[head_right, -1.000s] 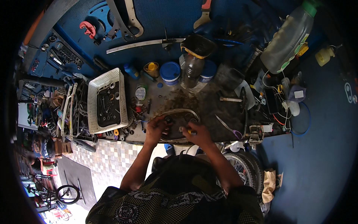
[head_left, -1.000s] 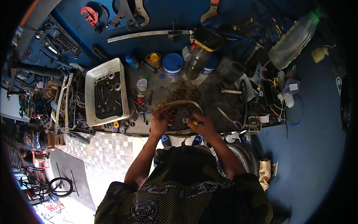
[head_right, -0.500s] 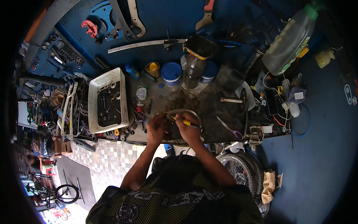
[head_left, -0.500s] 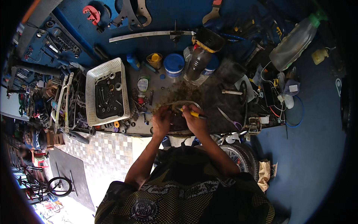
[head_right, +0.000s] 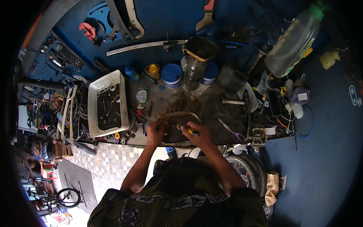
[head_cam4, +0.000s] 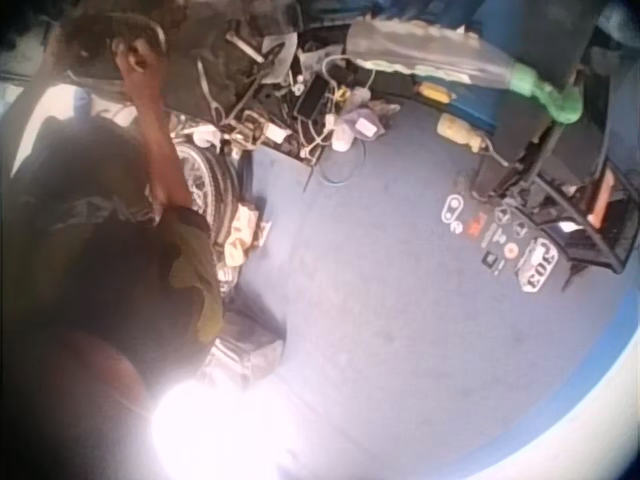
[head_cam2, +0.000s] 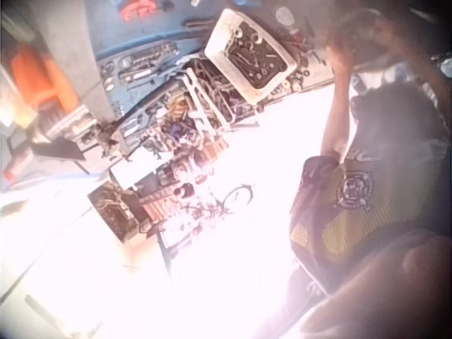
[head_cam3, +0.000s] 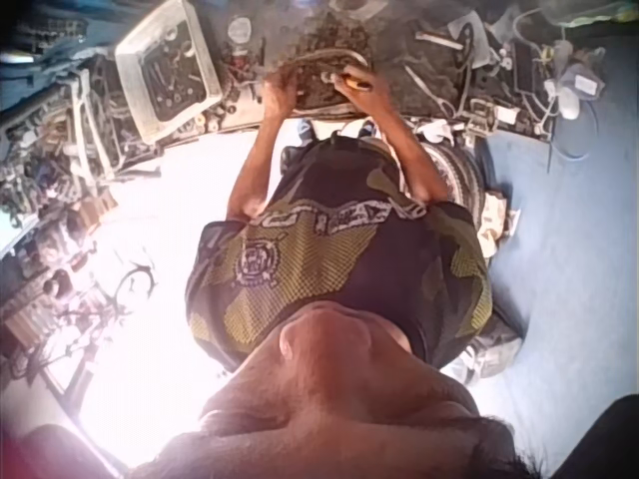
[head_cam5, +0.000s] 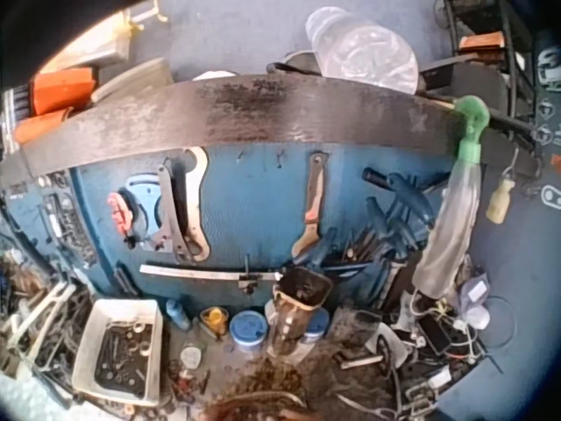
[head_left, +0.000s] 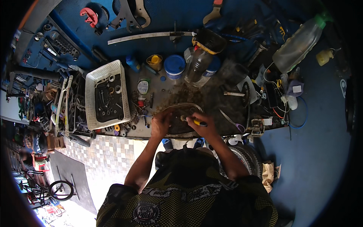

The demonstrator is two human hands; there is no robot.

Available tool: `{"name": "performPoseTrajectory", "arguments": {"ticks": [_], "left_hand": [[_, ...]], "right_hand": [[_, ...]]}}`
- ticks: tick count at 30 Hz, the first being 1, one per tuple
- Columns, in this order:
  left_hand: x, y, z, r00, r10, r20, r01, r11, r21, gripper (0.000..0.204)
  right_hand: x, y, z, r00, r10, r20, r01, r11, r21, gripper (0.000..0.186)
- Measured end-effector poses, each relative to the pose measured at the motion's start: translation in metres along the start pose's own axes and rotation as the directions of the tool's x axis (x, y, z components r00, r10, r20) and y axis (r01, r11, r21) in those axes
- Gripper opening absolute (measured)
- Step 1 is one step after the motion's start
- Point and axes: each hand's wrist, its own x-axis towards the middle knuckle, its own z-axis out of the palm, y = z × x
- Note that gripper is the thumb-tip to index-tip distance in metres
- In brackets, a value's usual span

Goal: The person uses a yellow-handled screwdriver to pry and adjust a small circular metal part on a cluttered workbench. They repeatedly pick up, rotate, and scrape the part, then place it back on the bench. The person also briefly handles a small black cylindrical object and a thin metal rod before returning to the circular part.

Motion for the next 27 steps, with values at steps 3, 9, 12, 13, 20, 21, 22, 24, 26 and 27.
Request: {"name": "performPoseTrajectory", "arguments": {"ticks": [3, 9, 12, 13, 20, 21, 22, 24, 26, 27], "left_hand": [[-0.002, -0.006, 0.002, 0.996, -0.075, 0.050, 0.083, 0.978, -0.191, 0.027], [-0.007, -0.011, 0.008, 0.990, -0.118, 0.073, 0.138, 0.888, -0.439, 0.026], [-0.011, -0.007, 0.010, 0.995, -0.103, 0.011, 0.099, 0.913, -0.397, 0.024], [-0.011, -0.006, 0.010, 0.993, -0.118, 0.006, 0.111, 0.916, -0.385, 0.023], [-0.006, -0.003, 0.010, 0.992, 0.044, -0.117, -0.037, 0.998, 0.059, 0.024], [-0.006, -0.003, 0.011, 0.990, 0.014, -0.139, -0.018, 0.999, -0.031, 0.024], [-0.006, -0.003, 0.011, 0.982, -0.102, -0.157, 0.084, 0.990, -0.117, 0.024], [-0.005, -0.003, 0.013, 0.986, -0.006, -0.167, -0.020, 0.988, -0.155, 0.023], [-0.005, -0.002, 0.014, 0.982, 0.014, -0.187, -0.045, 0.986, -0.162, 0.023], [-0.004, -0.001, 0.012, 0.979, 0.030, -0.204, -0.062, 0.987, -0.151, 0.023]], "right_hand": [[-0.008, 0.000, -0.010, 0.978, -0.131, 0.163, 0.171, 0.952, -0.256, 0.025], [-0.010, 0.010, -0.024, 0.945, 0.178, 0.276, -0.140, 0.978, -0.152, 0.027], [0.001, 0.012, -0.015, 0.951, 0.310, 0.013, -0.310, 0.951, -0.010, 0.027], [0.004, 0.010, -0.010, 0.917, 0.398, -0.006, -0.398, 0.917, -0.017, 0.026], [0.018, -0.009, 0.021, 0.997, 0.048, -0.065, -0.029, 0.965, 0.262, 0.021], [0.020, -0.009, 0.016, 0.981, 0.193, 0.020, -0.194, 0.974, 0.118, 0.021], [0.021, -0.010, 0.016, 0.993, 0.111, 0.035, -0.115, 0.978, 0.173, 0.020], [0.019, -0.013, 0.014, 0.993, 0.116, 0.015, -0.116, 0.961, 0.251, 0.020], [0.014, -0.017, 0.019, 0.992, 0.123, -0.019, -0.114, 0.960, 0.258, 0.024], [0.013, -0.019, 0.021, 0.993, 0.104, -0.052, -0.087, 0.960, 0.267, 0.025]]}}
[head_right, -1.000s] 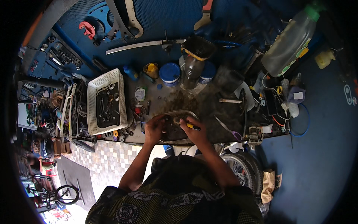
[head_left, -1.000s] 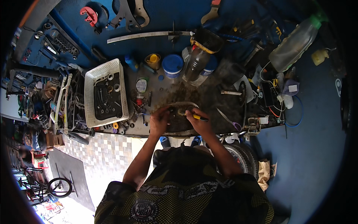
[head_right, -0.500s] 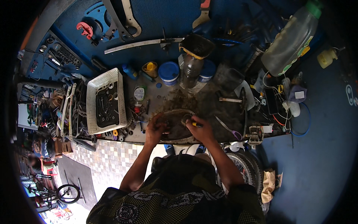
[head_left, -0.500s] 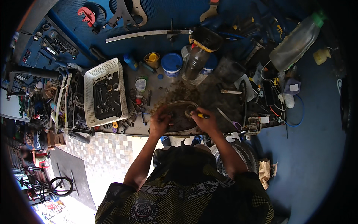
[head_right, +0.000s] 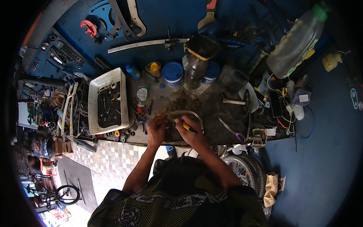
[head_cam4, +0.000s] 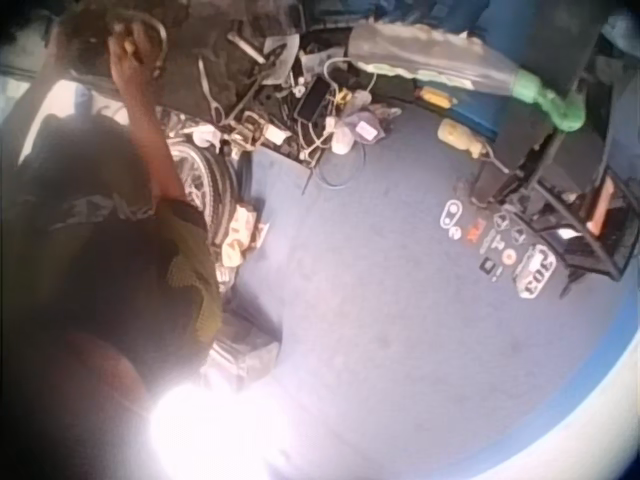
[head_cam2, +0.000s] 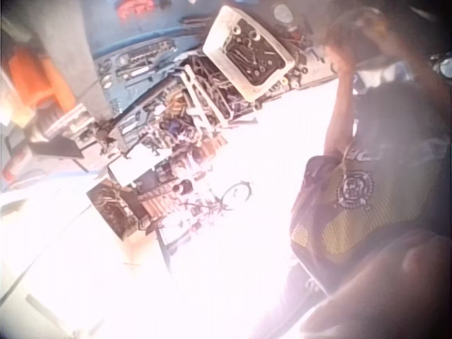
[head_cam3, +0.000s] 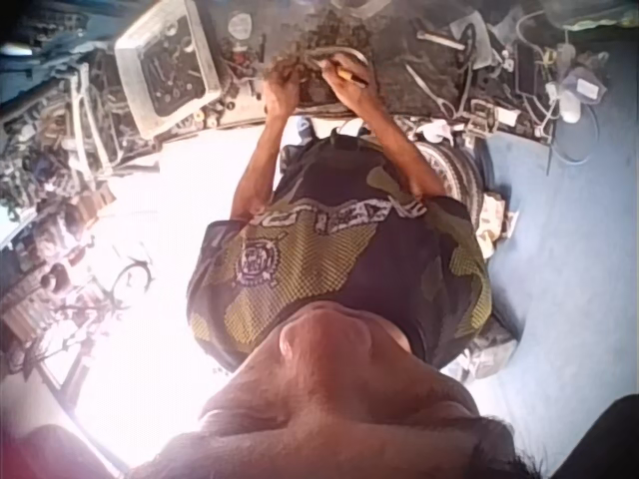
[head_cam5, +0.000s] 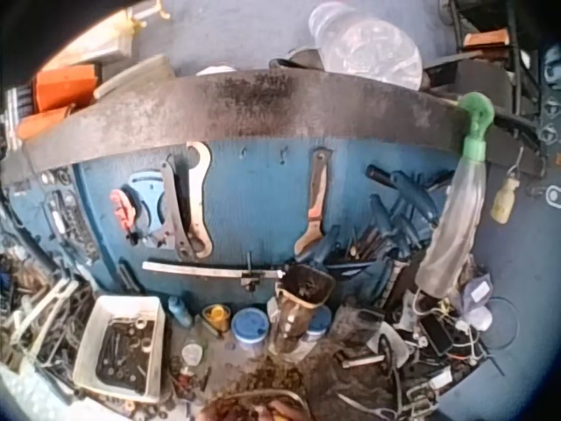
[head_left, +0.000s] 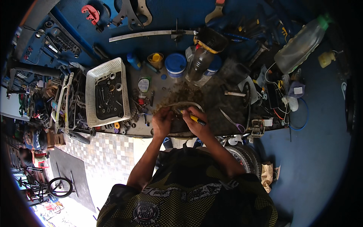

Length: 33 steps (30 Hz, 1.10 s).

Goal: The person uses a yellow-handled screwdriver to pry and adjust a small circular metal part on a cluttered workbench. They repeatedly pick up, rotate, and scrape the part, then place it back on the bench. The person also briefly handles a small black cylindrical object and a thin metal rod before returning to the circular part.

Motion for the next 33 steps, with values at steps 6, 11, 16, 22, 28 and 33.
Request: {"name": "performPoseTrajectory", "arguments": {"ticks": [6, 11, 16, 22, 28, 33], "left_hand": [[0.002, 0.002, -0.001, 0.998, -0.049, 0.032, 0.050, 0.997, -0.052, 0.020], [0.008, -0.005, 0.002, 0.999, -0.012, 0.051, 0.024, 0.971, -0.238, 0.018], [0.006, -0.008, 0.002, 0.996, -0.022, 0.086, 0.039, 0.979, -0.201, 0.017], [0.004, 0.000, 0.000, 0.989, -0.048, 0.141, 0.076, 0.978, -0.195, 0.020], [0.005, 0.003, -0.014, 0.965, -0.200, 0.167, 0.246, 0.913, -0.327, 0.016], [0.005, -0.007, -0.018, 0.959, -0.238, 0.157, 0.263, 0.950, -0.167, 0.015]], "right_hand": [[-0.004, -0.005, 0.005, 0.995, 0.099, -0.007, -0.099, 0.994, 0.054, 0.025], [-0.005, -0.011, 0.005, 0.998, 0.065, -0.021, -0.065, 0.998, 0.019, 0.024], [-0.010, -0.013, 0.003, 0.999, 0.005, -0.045, -0.005, 1.000, 0.011, 0.024], [-0.011, 0.001, 0.005, 0.996, 0.074, -0.043, -0.072, 0.996, 0.054, 0.023], [-0.023, 0.011, -0.027, 0.973, -0.059, 0.223, 0.145, 0.907, -0.395, 0.020], [-0.026, -0.012, -0.032, 0.977, 0.058, 0.207, -0.012, 0.976, -0.219, 0.018]]}}
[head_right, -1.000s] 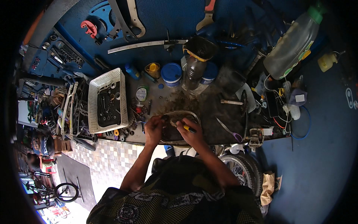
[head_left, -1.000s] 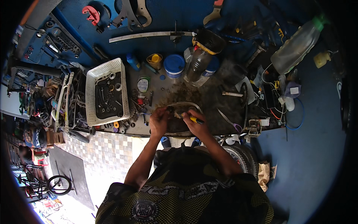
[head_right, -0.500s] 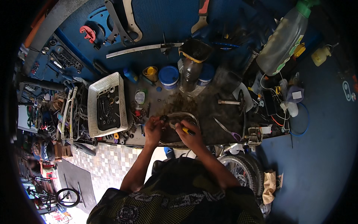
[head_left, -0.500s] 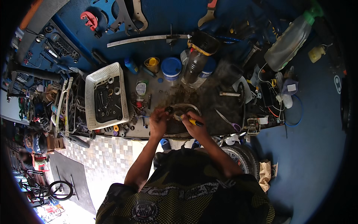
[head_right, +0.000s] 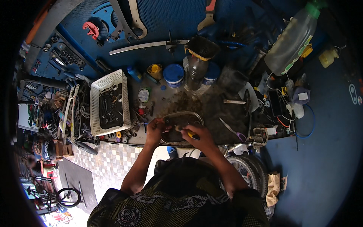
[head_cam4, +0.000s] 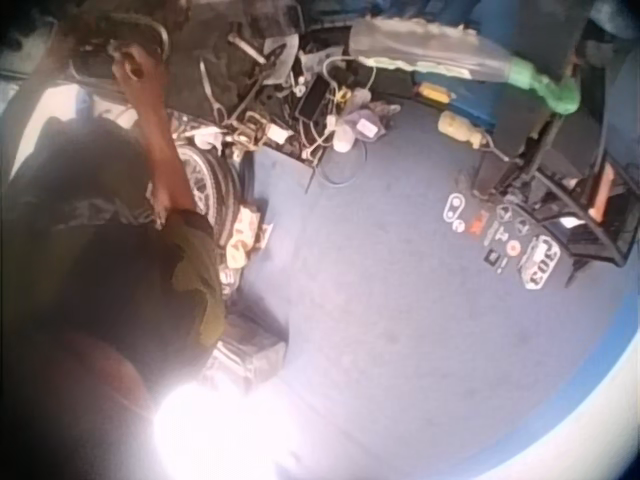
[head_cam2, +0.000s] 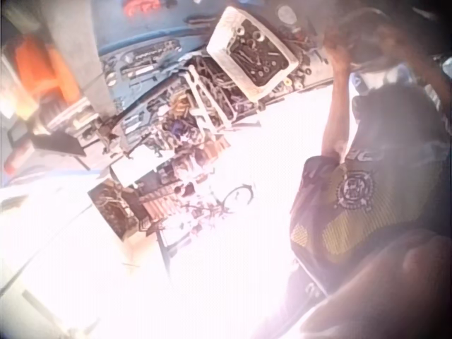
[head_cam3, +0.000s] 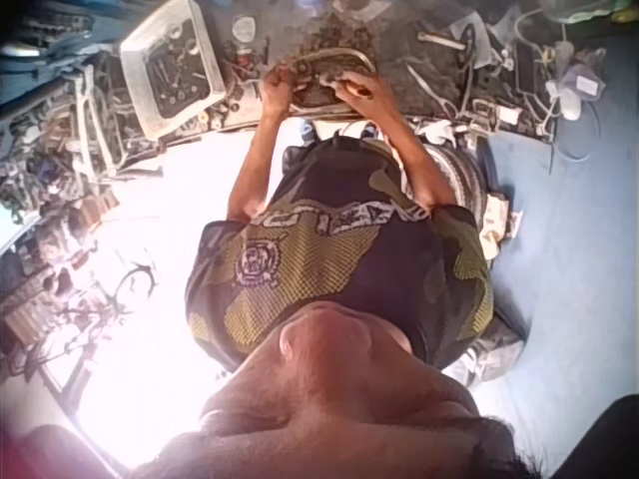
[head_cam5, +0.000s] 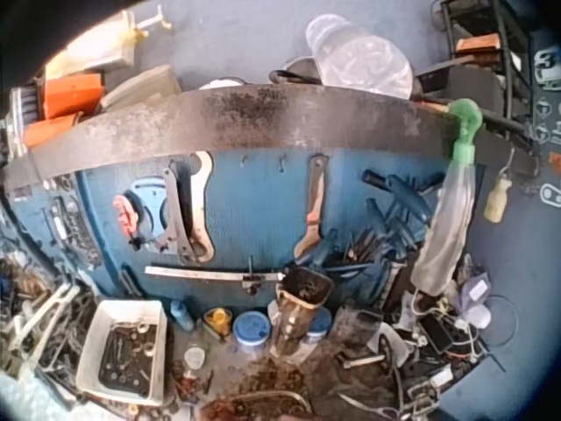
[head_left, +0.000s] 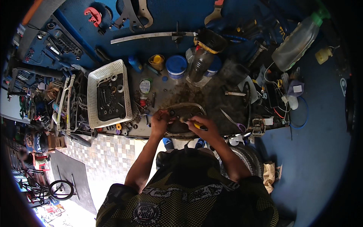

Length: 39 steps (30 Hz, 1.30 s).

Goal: The person uses a yellow-handled screwdriver to pry and adjust a small circular metal part on a cluttered workbench. They repeatedly pick up, rotate, and scrape the part, then place it back on the bench. The person also briefly handles a small black cylindrical object and a thin metal rod before returning to the circular part.

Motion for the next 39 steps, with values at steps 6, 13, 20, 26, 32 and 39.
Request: {"name": "performPoseTrajectory", "arguments": {"ticks": [6, 13, 20, 26, 32, 39], "left_hand": [[-0.002, -0.004, 0.005, 1.000, -0.001, 0.021, 0.001, 1.000, -0.028, 0.012], [-0.007, 0.004, 0.005, 0.995, -0.095, 0.006, 0.095, 0.995, 0.032, 0.011], [-0.008, 0.003, 0.005, 0.993, -0.104, 0.064, 0.105, 0.995, -0.003, 0.014], [-0.006, 0.003, 0.005, 0.990, -0.093, 0.110, 0.096, 0.995, -0.021, 0.013], [-0.005, 0.001, 0.004, 0.987, -0.104, 0.121, 0.093, 0.992, 0.090, 0.019], [-0.005, 0.006, -0.001, 0.969, -0.128, 0.212, 0.146, 0.987, -0.068, 0.022]], "right_hand": [[0.026, -0.018, 0.002, 1.000, -0.030, 0.003, 0.029, 0.996, 0.087, 0.016], [0.024, -0.011, -0.001, 0.973, -0.225, 0.054, 0.225, 0.974, 0.021, 0.015], [0.025, -0.009, -0.008, 0.963, -0.266, 0.050, 0.263, 0.963, 0.049, 0.017], [0.024, -0.013, -0.016, 0.951, -0.280, 0.134, 0.269, 0.959, 0.090, 0.019], [0.017, -0.014, -0.024, 0.955, -0.261, 0.142, 0.263, 0.965, 0.006, 0.015], [0.014, 0.011, -0.032, 0.955, -0.243, 0.168, 0.273, 0.944, -0.187, 0.016]]}}
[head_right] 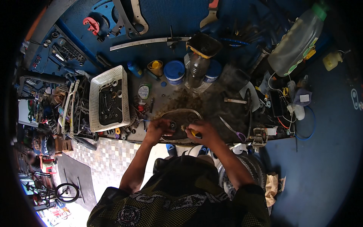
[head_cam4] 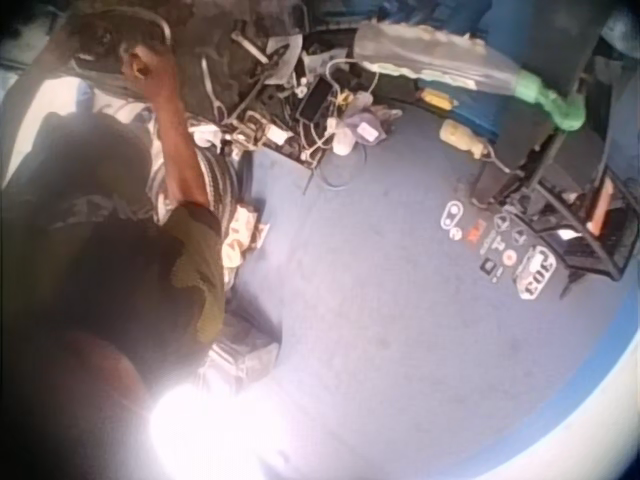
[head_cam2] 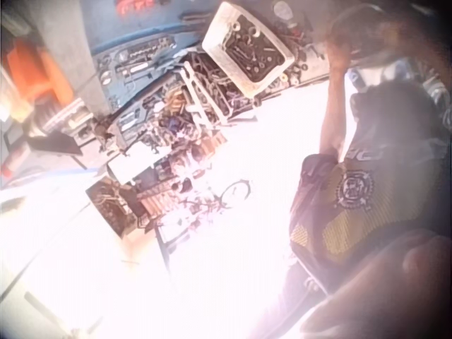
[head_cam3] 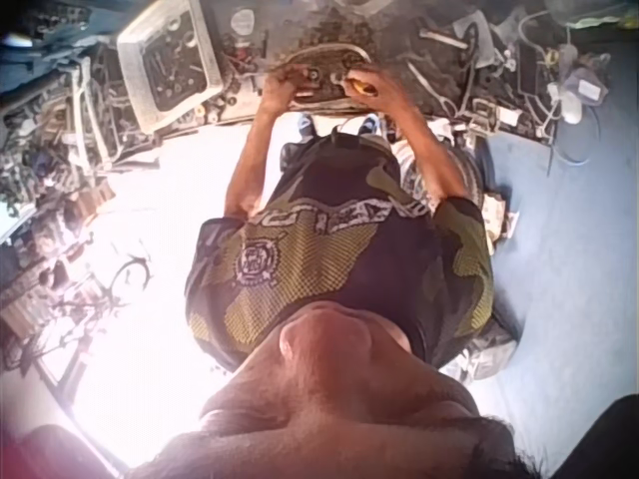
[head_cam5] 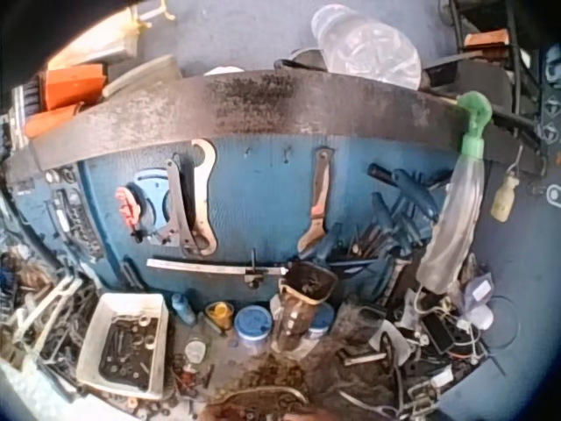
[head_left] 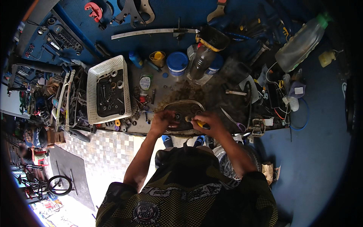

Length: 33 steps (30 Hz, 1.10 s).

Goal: The person uses a yellow-handled screwdriver to pry and adjust a small circular metal part on a cluttered workbench. They repeatedly pick up, rotate, and scrape the part, then place it back on the bench. The person also briefly handles a small black cylindrical object and a thin metal rod before returning to the circular part.

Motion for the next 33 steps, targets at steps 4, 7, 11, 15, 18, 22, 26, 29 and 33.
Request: {"name": "performPoseTrajectory", "arguments": {"ticks": [4, 7, 11, 15, 18, 22, 26, 29, 33], "left_hand": [[0.001, 0.008, 0.008, 0.999, -0.035, 0.008, 0.036, 0.989, -0.145, 0.028], [0.001, 0.012, 0.011, 0.998, 0.045, 0.032, -0.043, 0.997, -0.069, 0.034], [0.002, 0.010, 0.012, 0.991, 0.128, 0.027, -0.128, 0.992, 0.005, 0.042], [0.007, 0.005, 0.015, 0.966, 0.246, -0.083, -0.200, 0.909, 0.365, 0.038], [0.006, 0.005, 0.015, 0.908, 0.412, -0.076, -0.298, 0.764, 0.573, 0.035], [-0.002, 0.003, 0.007, 0.950, 0.258, -0.178, -0.115, 0.815, 0.569, 0.036], [0.002, 0.003, 0.002, 0.969, 0.199, -0.145, -0.093, 0.840, 0.534, 0.043], [0.003, 0.004, 0.002, 0.933, 0.324, -0.160, -0.187, 0.812, 0.553, 0.043], [-0.003, 0.007, 0.001, 0.936, 0.321, -0.147, -0.172, 0.778, 0.604, 0.042]], "right_hand": [[-0.015, 0.006, 0.012, 1.000, 0.004, 0.011, -0.002, 0.980, -0.198, 0.012], [-0.015, 0.009, 0.013, 0.985, 0.174, 0.019, -0.170, 0.978, -0.118, 0.012], [-0.002, -0.004, 0.012, 0.912, 0.366, -0.186, -0.319, 0.917, 0.240, 0.014], [0.015, -0.030, 0.027, 0.948, 0.252, -0.194, -0.176, 0.924, 0.339, 0.017], [0.029, -0.032, 0.037, 0.981, 0.062, -0.183, -0.005, 0.955, 0.297, 0.016], [0.032, -0.018, 0.040, 0.908, 0.390, -0.153, -0.337, 0.897, 0.287, 0.019], [0.025, -0.019, 0.056, 0.925, 0.337, -0.173, -0.228, 0.860, 0.456, 0.020], [0.031, -0.020, 0.066, 0.824, 0.529, -0.203, -0.368, 0.772, 0.518, 0.021], [0.023, -0.019, 0.076, 0.795, 0.538, -0.281, -0.325, 0.769, 0.551, 0.020]]}}
